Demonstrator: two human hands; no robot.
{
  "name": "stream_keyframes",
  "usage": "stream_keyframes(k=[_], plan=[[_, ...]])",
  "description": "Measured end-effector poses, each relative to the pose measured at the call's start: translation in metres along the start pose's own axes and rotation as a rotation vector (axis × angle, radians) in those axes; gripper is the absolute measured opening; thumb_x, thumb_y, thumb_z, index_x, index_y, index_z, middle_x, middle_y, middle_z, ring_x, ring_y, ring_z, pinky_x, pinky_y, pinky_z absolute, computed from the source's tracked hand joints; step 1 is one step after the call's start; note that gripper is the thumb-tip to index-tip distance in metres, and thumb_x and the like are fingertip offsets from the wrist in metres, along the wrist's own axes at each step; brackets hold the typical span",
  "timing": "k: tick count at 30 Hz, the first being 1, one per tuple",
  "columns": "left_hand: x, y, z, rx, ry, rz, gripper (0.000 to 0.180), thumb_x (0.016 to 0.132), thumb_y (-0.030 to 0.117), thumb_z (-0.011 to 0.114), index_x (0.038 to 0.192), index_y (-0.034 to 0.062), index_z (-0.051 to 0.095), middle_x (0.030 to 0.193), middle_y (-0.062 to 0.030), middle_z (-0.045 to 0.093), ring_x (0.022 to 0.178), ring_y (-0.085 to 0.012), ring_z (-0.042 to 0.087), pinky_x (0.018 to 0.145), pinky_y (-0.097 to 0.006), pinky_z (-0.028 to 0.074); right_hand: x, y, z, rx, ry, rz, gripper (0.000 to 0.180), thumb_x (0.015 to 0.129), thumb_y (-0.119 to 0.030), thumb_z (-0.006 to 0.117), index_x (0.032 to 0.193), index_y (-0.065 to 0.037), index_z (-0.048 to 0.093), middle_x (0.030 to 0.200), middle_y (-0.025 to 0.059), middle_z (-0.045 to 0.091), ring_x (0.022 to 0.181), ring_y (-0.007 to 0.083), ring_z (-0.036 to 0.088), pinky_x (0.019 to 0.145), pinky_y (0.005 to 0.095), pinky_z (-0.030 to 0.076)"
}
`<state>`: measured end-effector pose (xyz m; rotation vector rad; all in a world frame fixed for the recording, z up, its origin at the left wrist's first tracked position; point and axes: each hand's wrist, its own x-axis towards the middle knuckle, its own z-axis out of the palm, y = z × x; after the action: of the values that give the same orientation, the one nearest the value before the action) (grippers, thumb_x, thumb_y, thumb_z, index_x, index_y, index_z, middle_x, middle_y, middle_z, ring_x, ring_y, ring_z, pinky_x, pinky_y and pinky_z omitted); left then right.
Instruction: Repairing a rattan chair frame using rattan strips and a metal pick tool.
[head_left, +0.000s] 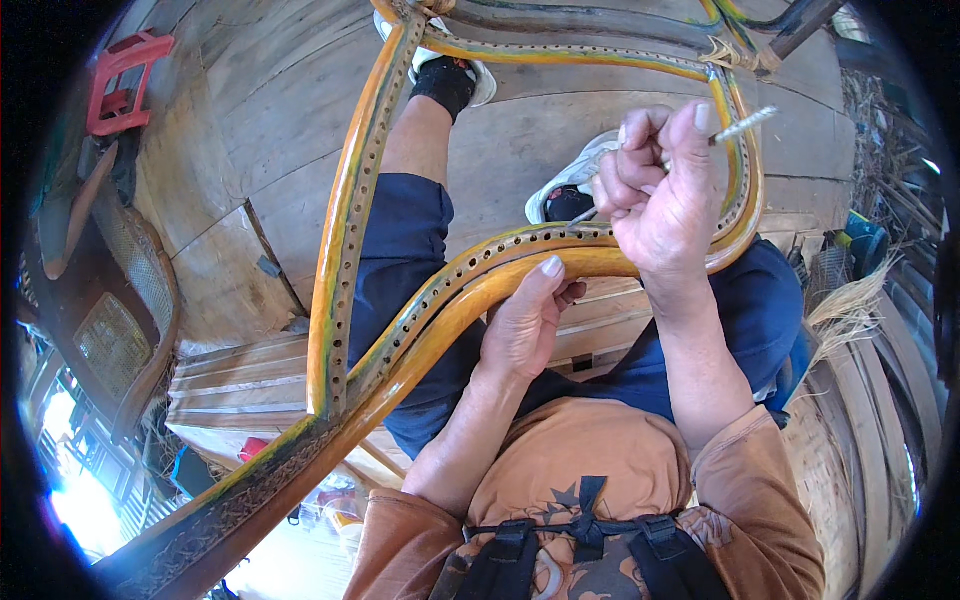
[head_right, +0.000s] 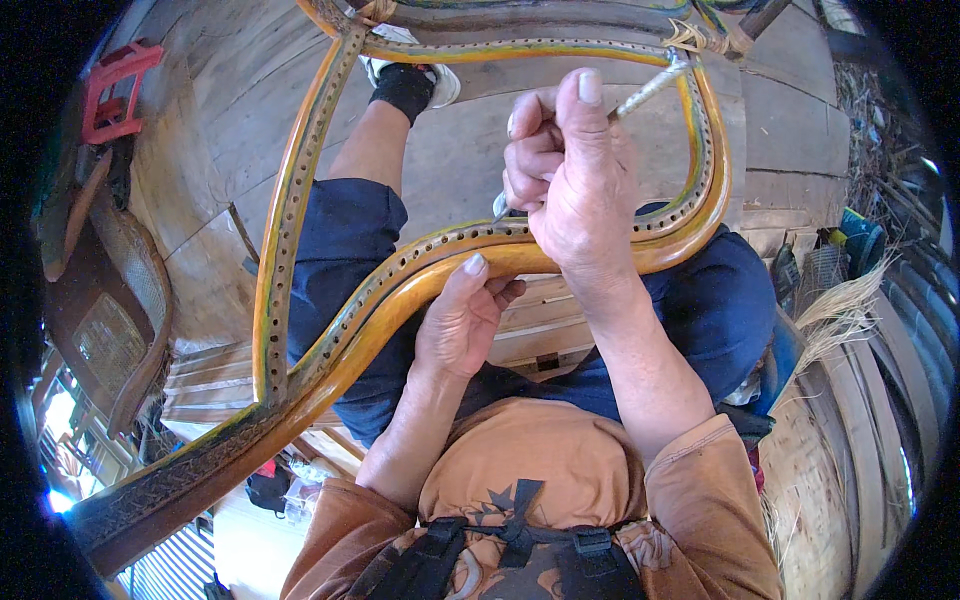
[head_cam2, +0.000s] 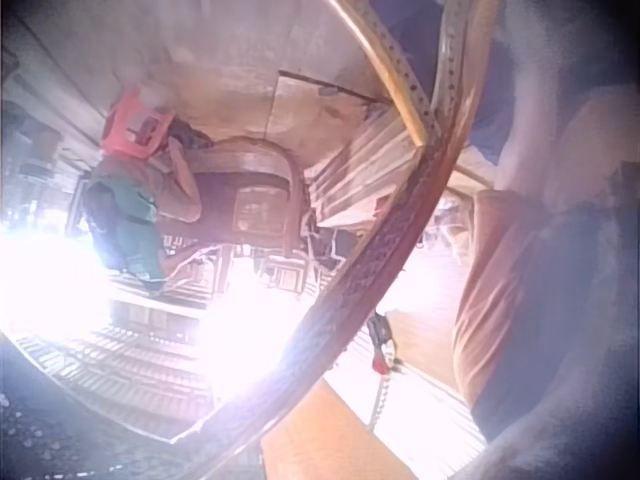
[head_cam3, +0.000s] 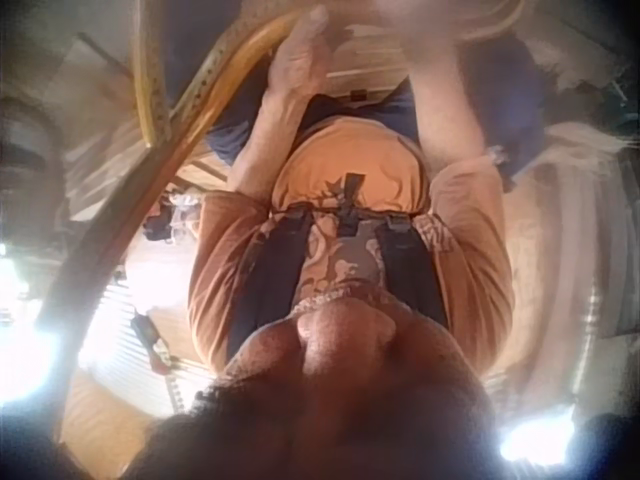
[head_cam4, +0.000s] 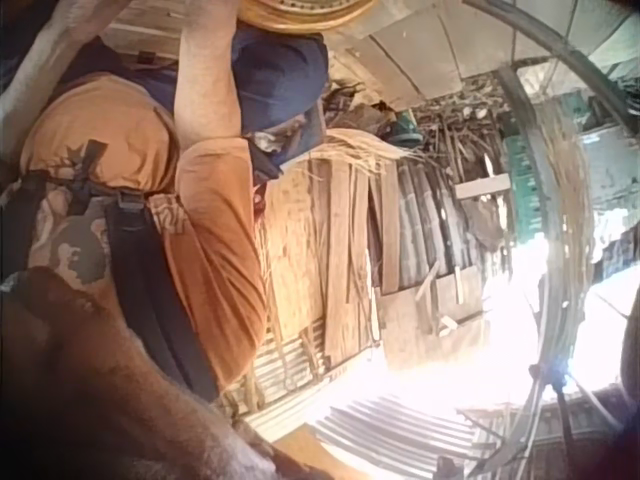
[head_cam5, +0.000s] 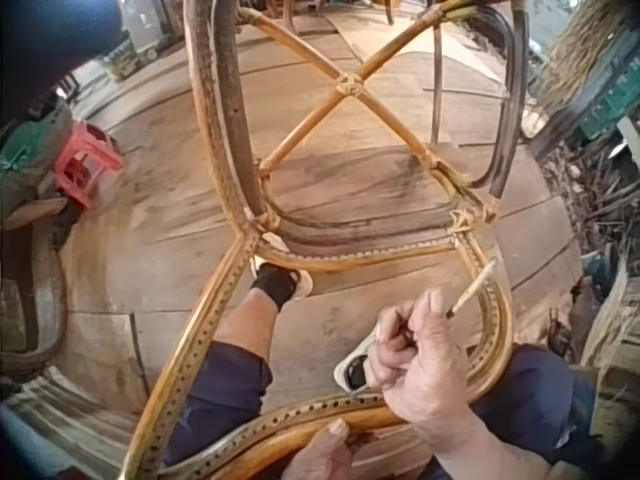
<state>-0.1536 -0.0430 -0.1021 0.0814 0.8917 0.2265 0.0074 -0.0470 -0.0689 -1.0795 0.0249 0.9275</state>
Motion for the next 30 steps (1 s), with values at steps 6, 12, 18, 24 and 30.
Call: stream_keyframes(k=[6, 12, 18, 24, 30], plan=[[0.001, -0.001, 0.000, -0.005, 0.013, 0.006, 0.027, 0.084, 0.017, 0.061, 0.108, 0.0099, 0.052, 0.103, -0.0024, 0.058, 0.095, -0.0121, 0.054, 0.080, -0.032, 0.045, 0.003, 0.002, -0.006, -0.010, -0.017, 0.048, 0.057, 0.086, -0.057, 0.044, 0.074, -0.002, 0.050, 0.049, -0.0062, 0.026, 0.042, 0.0055, 0.025, 0.041, 0.0217, 0.023], [0.001, -0.002, -0.002, -0.002, 0.009, 0.007, 0.027, 0.084, 0.018, 0.061, 0.109, 0.0097, 0.052, 0.102, -0.0021, 0.058, 0.094, -0.0120, 0.054, 0.081, -0.032, 0.045, -0.002, 0.003, -0.002, -0.113, -0.030, 0.005, 0.057, 0.087, -0.056, 0.043, 0.071, -0.002, 0.050, 0.049, -0.0055, 0.028, 0.042, 0.0056, 0.028, 0.041, 0.0215, 0.025], [0.001, -0.002, -0.002, 0.002, -0.016, 0.004, 0.028, 0.085, 0.018, 0.060, 0.110, 0.0092, 0.052, 0.105, -0.0026, 0.058, 0.095, -0.0124, 0.054, 0.082, -0.032, 0.044, -0.007, 0.009, -0.003, -0.139, -0.103, -0.040, 0.053, 0.088, -0.051, 0.045, 0.070, -0.002, 0.052, 0.052, -0.0049, 0.033, 0.044, 0.0045, 0.030, 0.042, 0.0203, 0.025], [0.001, -0.001, -0.002, -0.012, -0.001, -0.007, 0.029, 0.085, 0.017, 0.059, 0.111, 0.0084, 0.052, 0.105, -0.0028, 0.058, 0.095, -0.0129, 0.055, 0.081, -0.032, 0.044, -0.006, 0.006, 0.004, -0.336, -0.356, -0.003, 0.046, 0.091, -0.044, 0.045, 0.071, -0.003, 0.052, 0.059, -0.0029, 0.040, 0.052, 0.0052, 0.034, 0.046, 0.0212, 0.028], [0.005, -0.006, -0.008, -0.059, -0.005, 0.011, 0.029, 0.085, 0.014, 0.058, 0.112, 0.0063, 0.051, 0.104, -0.0033, 0.058, 0.093, -0.0126, 0.055, 0.080, -0.031, 0.045, -0.007, 0.017, 0.007, -0.561, -0.492, -0.118, 0.042, 0.091, -0.040, 0.045, 0.072, -0.003, 0.050, 0.066, -0.0022, 0.045, 0.052, 0.0031, 0.031, 0.046, 0.0184, 0.024]])
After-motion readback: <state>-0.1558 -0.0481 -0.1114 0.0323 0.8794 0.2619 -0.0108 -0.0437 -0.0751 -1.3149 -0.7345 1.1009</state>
